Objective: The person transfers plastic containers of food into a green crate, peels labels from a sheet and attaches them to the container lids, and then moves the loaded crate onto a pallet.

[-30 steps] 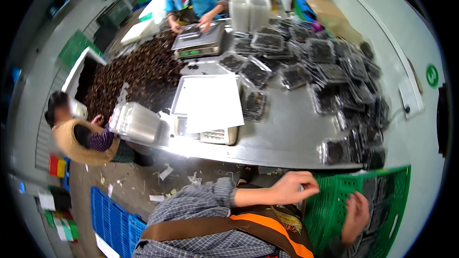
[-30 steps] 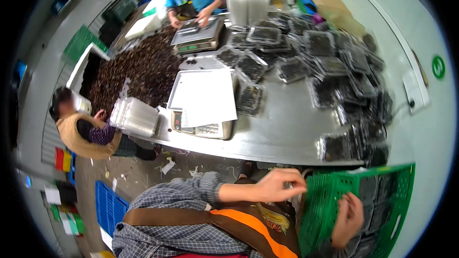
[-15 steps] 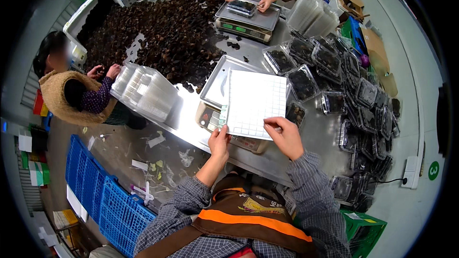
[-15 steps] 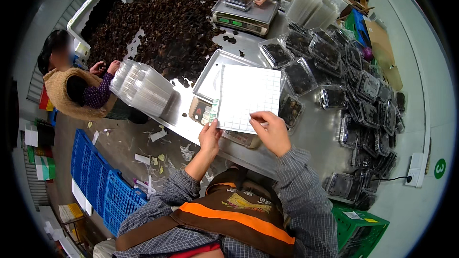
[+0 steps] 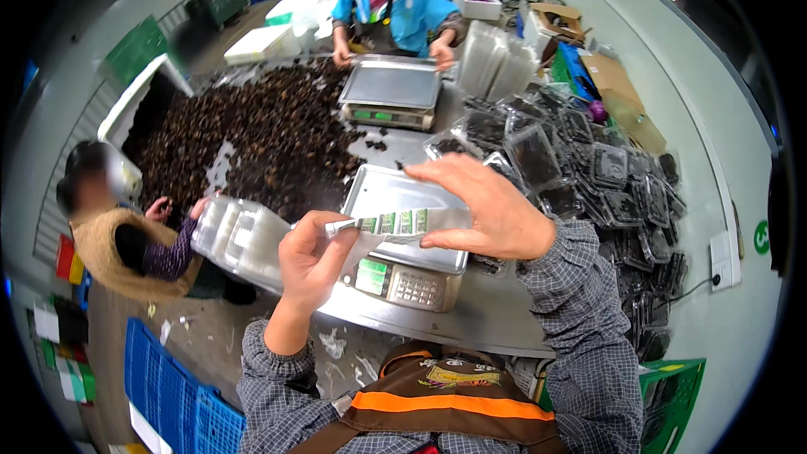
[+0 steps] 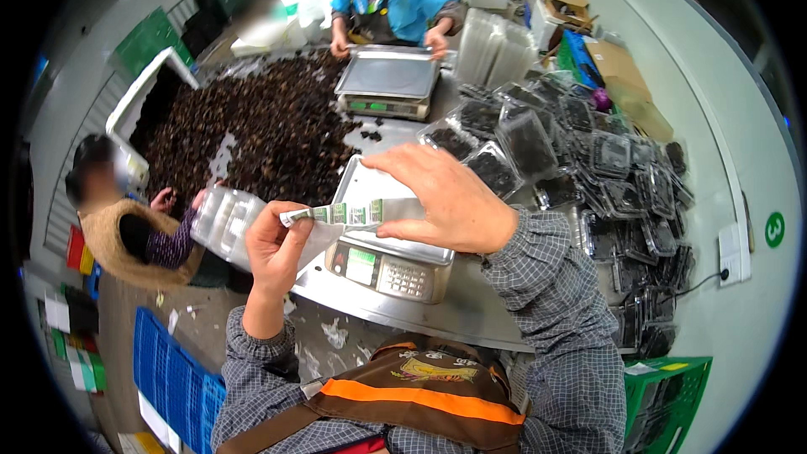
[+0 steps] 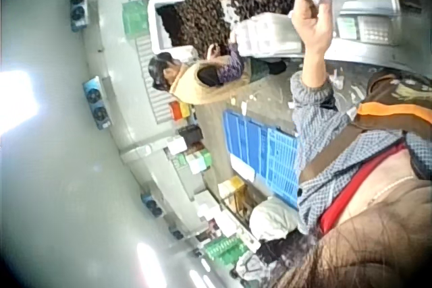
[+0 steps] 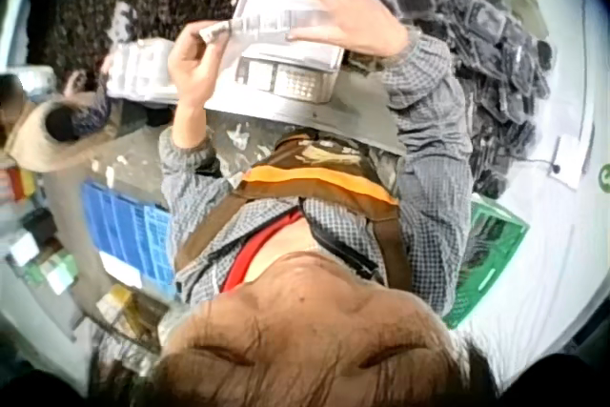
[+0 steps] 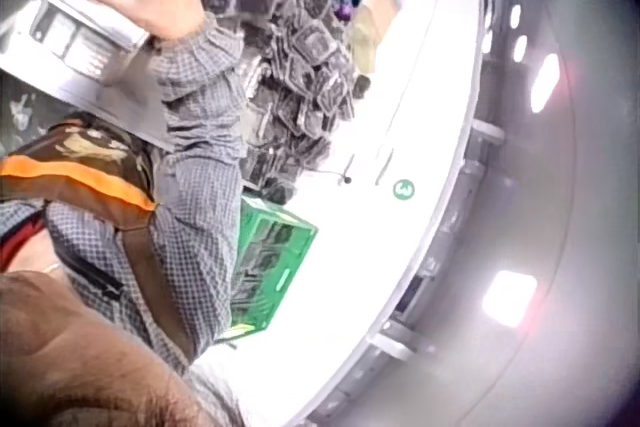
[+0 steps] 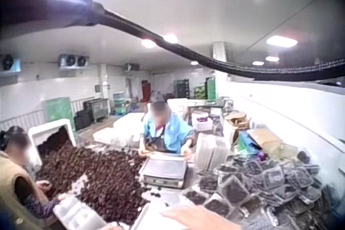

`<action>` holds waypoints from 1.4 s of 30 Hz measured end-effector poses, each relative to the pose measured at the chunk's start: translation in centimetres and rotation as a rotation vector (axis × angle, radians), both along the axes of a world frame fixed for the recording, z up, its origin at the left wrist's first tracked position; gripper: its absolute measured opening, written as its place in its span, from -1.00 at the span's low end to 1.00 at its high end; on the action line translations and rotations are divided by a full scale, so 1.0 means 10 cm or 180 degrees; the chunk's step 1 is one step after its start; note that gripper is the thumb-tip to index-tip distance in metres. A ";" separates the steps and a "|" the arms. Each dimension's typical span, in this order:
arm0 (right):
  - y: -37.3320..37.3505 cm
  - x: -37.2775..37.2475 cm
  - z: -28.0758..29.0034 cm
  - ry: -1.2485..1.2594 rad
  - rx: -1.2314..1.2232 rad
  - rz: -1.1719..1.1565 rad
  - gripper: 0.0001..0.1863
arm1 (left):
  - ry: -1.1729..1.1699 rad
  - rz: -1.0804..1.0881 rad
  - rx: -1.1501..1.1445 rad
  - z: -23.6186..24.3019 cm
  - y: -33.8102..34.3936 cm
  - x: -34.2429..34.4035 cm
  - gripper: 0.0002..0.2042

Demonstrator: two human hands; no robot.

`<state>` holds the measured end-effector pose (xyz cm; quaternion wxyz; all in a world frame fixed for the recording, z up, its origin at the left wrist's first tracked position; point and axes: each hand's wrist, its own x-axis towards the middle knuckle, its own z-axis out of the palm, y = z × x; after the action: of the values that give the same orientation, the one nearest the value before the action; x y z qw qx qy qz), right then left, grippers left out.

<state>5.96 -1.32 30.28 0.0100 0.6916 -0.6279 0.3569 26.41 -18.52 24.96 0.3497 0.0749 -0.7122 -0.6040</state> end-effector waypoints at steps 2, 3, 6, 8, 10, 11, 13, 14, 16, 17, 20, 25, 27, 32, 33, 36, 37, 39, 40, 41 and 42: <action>0.22 -0.05 0.00 -0.1067 0.0625 -0.0040 -0.47 | 0.0024 -0.0196 -0.0107 0.11 0.06 -0.15 -0.93; 0.32 -0.06 -0.03 -0.1435 0.0747 -0.0096 -0.54 | 0.0022 -0.0241 -0.0275 0.10 0.06 -0.23 -0.94; 0.73 -0.06 -0.04 -0.2732 0.0780 -0.0348 -0.75 | 0.0023 -0.0540 -0.0429 0.11 0.14 -0.51 -0.95; 0.99 -0.04 -0.08 -0.2799 0.0871 -0.0703 -0.75 | -0.0145 -0.0880 -0.0355 0.06 0.21 -0.67 -0.94; 1.24 -0.01 -0.16 -0.2719 0.0793 -0.1031 -0.77 | -0.0088 -0.1028 -0.0100 0.01 0.45 -0.86 -0.97; 1.35 0.01 -0.16 -0.2613 0.0716 -0.1171 -0.77 | -0.0068 -0.1088 0.0023 0.01 0.57 -0.93 -0.98; 1.61 0.06 -0.14 -0.2367 0.0627 -0.1513 -0.76 | -0.0184 -0.1482 0.0248 -0.07 0.78 -1.09 -0.98; 1.70 0.12 -0.11 -0.2308 0.0547 -0.1698 -0.73 | -0.0281 -0.1650 0.0298 -0.10 0.86 -1.16 -0.95; 1.80 0.22 -0.11 -0.1554 0.0104 -0.1919 -0.69 | -0.0398 -0.1922 0.0410 -0.18 1.05 -1.28 -0.91; 1.84 0.27 -0.11 -0.1161 -0.0107 -0.2007 -0.67 | -0.0407 -0.2027 0.0467 -0.21 1.15 -1.33 -0.91; 1.99 0.38 -0.14 -0.0684 -0.0161 -0.2425 -0.62 | -0.0548 -0.2318 0.0443 -0.21 1.39 -1.45 -0.90; 2.19 0.49 -0.21 0.0158 -0.0251 -0.2905 -0.69 | -0.0718 -0.2624 0.0343 -0.22 1.62 -1.56 -0.88; 2.23 0.52 -0.25 0.0306 -0.0344 -0.3043 -0.73 | -0.0972 -0.2706 0.0276 -0.21 1.65 -1.59 -0.89; 2.32 0.55 -0.37 0.0867 -0.0450 -0.3309 -0.77 | -0.1160 -0.2767 0.0498 -0.34 1.87 -1.72 -0.82; 2.34 0.56 -0.39 0.0967 -0.0431 -0.3347 -0.77 | -0.1203 -0.2832 0.0621 -0.38 1.90 -1.75 -0.82; 2.46 0.57 -0.49 0.1127 -0.0401 -0.3266 -0.81 | -0.1358 -0.2983 0.0935 -0.44 2.01 -1.79 -0.80; 2.51 0.58 -0.51 0.1155 -0.0404 -0.3199 -0.83 | -0.1414 -0.3016 0.1027 -0.45 2.05 -1.78 -0.80; 2.66 0.71 -0.40 -0.0507 -0.0620 -0.3030 -0.86 | -0.1481 -0.2936 0.1016 -0.68 2.12 -1.85 -0.76; 2.77 0.78 -0.36 -0.1328 -0.0719 -0.2914 -0.87 | -0.1521 -0.2820 0.0993 -0.73 2.18 -1.85 -0.75; 2.99 0.78 -0.33 -0.1811 -0.0468 -0.2744 -0.86 | -0.1562 -0.2701 0.0963 -0.77 2.23 -1.83 -0.74; 3.26 0.80 -0.26 -0.2559 -0.0427 -0.2615 -0.85 | -0.1270 -0.2628 0.1104 -0.79 2.35 -1.76 -0.73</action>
<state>13.97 31.28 27.64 -0.0477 0.1990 -0.7754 0.5974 8.85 4.95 17.03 -0.0800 -0.0424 -0.6245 -0.7758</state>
